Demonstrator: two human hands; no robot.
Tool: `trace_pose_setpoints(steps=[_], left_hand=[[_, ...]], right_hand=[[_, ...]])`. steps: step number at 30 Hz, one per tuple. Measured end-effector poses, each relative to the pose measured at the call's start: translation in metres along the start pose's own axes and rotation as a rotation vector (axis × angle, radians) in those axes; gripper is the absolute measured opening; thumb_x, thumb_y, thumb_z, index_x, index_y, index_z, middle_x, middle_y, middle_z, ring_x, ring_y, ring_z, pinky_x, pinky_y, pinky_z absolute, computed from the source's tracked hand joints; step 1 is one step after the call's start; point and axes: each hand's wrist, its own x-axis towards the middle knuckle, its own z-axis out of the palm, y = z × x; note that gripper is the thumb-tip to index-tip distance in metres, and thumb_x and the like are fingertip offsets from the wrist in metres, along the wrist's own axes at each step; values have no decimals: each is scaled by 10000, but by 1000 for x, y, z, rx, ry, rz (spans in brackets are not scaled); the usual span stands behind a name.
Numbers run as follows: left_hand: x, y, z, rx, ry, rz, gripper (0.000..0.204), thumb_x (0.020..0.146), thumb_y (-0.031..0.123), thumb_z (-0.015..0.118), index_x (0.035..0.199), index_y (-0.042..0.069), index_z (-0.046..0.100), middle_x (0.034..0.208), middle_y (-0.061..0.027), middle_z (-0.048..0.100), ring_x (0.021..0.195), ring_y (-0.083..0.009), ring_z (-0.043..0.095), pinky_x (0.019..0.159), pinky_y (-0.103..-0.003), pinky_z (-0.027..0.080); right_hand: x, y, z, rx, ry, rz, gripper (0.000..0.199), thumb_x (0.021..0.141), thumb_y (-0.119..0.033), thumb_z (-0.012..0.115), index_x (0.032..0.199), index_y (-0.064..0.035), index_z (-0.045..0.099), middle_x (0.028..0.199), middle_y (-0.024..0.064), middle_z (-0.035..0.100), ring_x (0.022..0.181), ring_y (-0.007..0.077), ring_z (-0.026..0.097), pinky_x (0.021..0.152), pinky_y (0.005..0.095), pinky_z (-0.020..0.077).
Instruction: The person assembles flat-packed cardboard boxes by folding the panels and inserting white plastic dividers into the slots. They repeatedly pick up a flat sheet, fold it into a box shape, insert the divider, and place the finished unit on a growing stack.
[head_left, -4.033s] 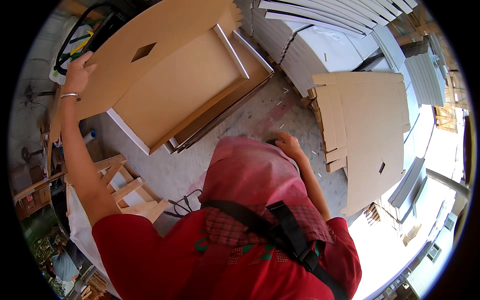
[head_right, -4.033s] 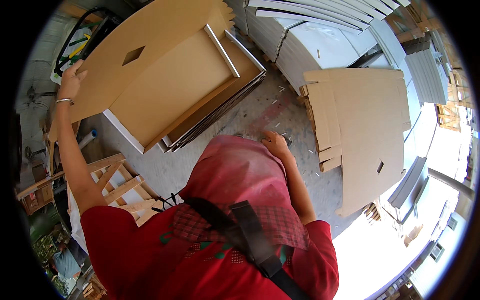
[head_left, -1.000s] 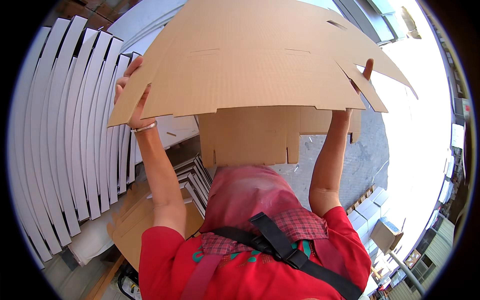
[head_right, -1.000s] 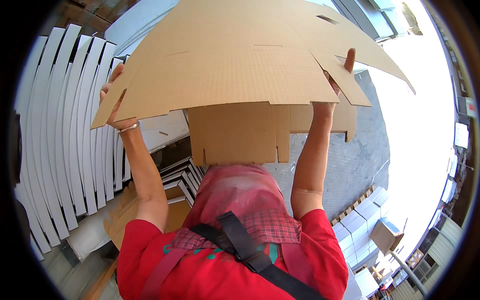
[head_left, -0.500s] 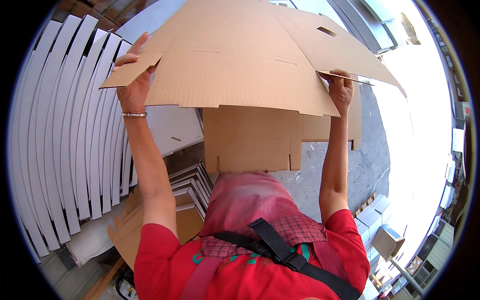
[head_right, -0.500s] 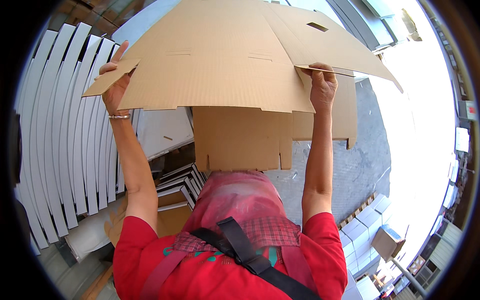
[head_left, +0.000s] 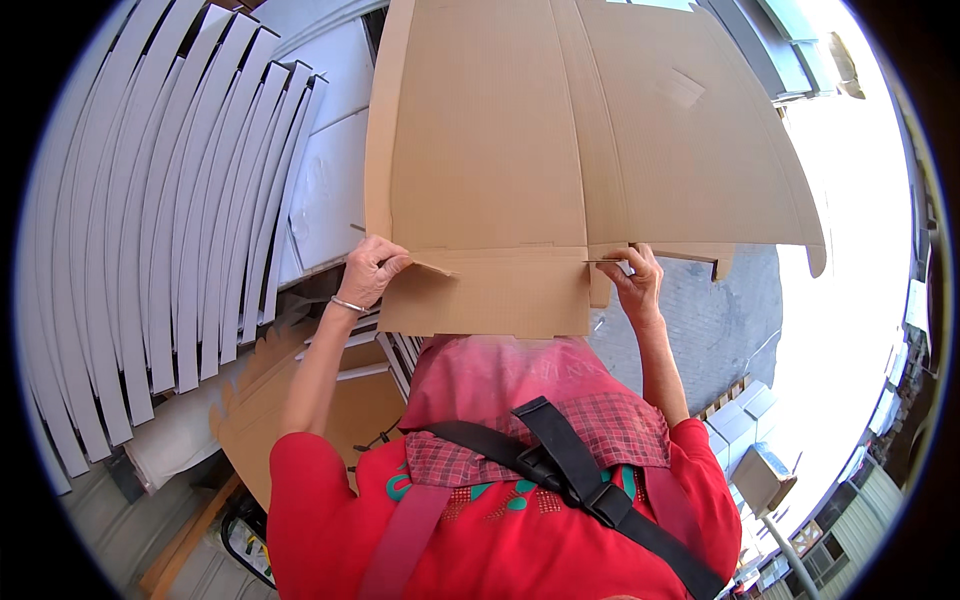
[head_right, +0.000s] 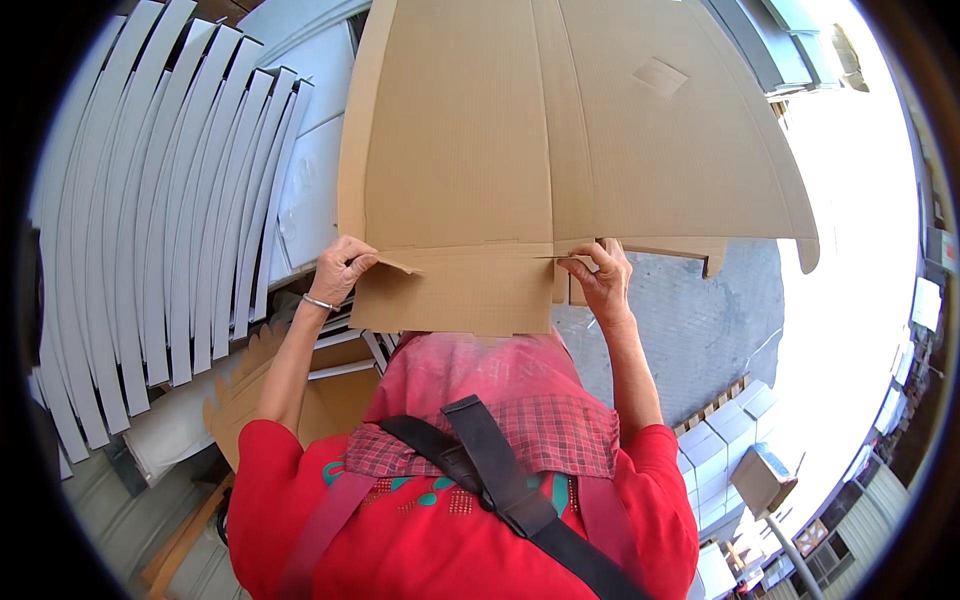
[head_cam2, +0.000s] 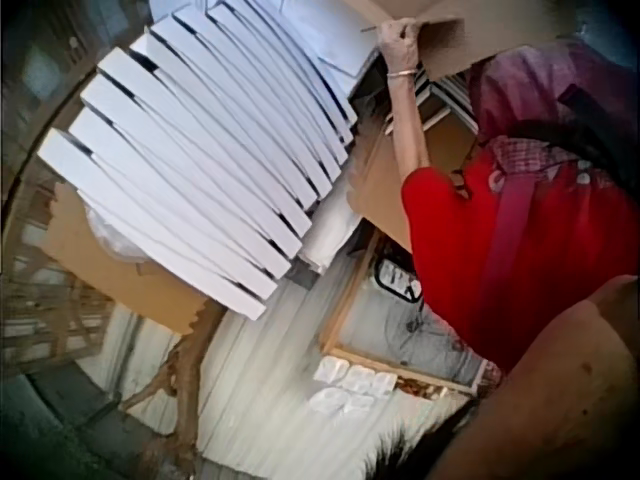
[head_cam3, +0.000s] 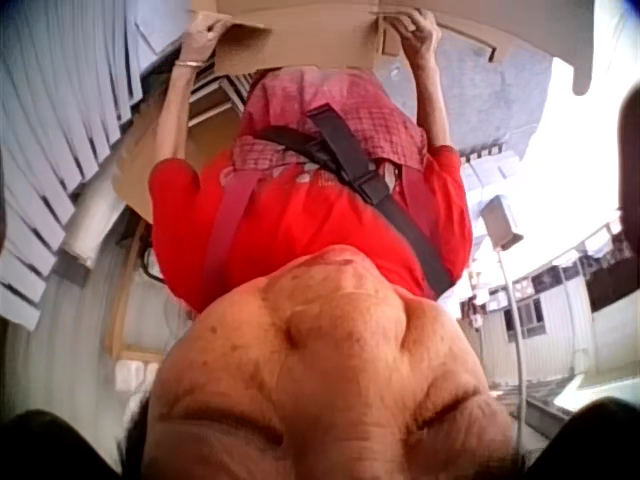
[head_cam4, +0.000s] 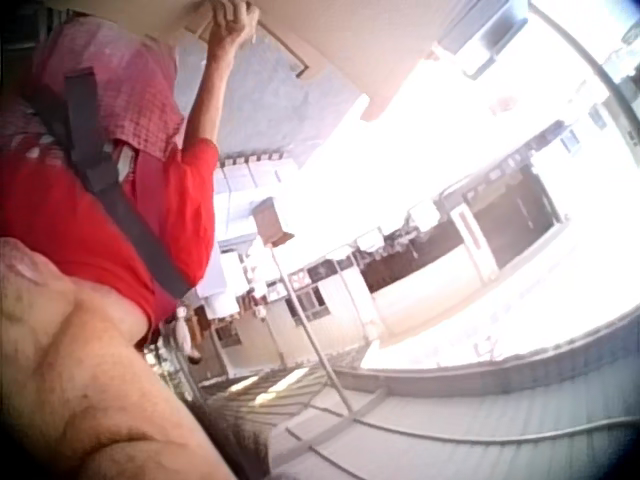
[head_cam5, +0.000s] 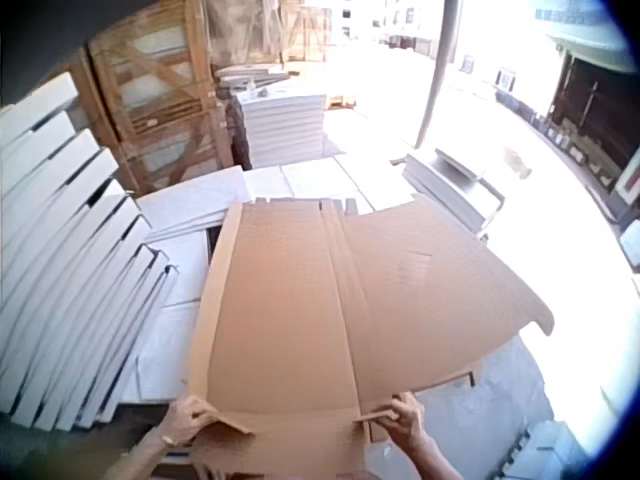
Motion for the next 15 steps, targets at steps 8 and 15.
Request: trace_pose_setpoints(steps=[8,15], left_hand=[[4,4,29,177,3,-70,316,867,427,684,881,119,756,784,-113,636,782,-302,606,721,-413,488],[18,-2,45,359,-50,-180,402,854,509,661,859,117,748,817,-144,641,788,-325,625,716,-430,497]], right_hand=[[-7,2,18,-283,-102,-176,314,627,-70,833,895,-83,670,1055,105,595,1003,321,578,786,414,503],[-7,19,47,-402,-275,-310,300,651,-74,782,920,-45,654,1118,150,550,1077,361,522,891,470,466]])
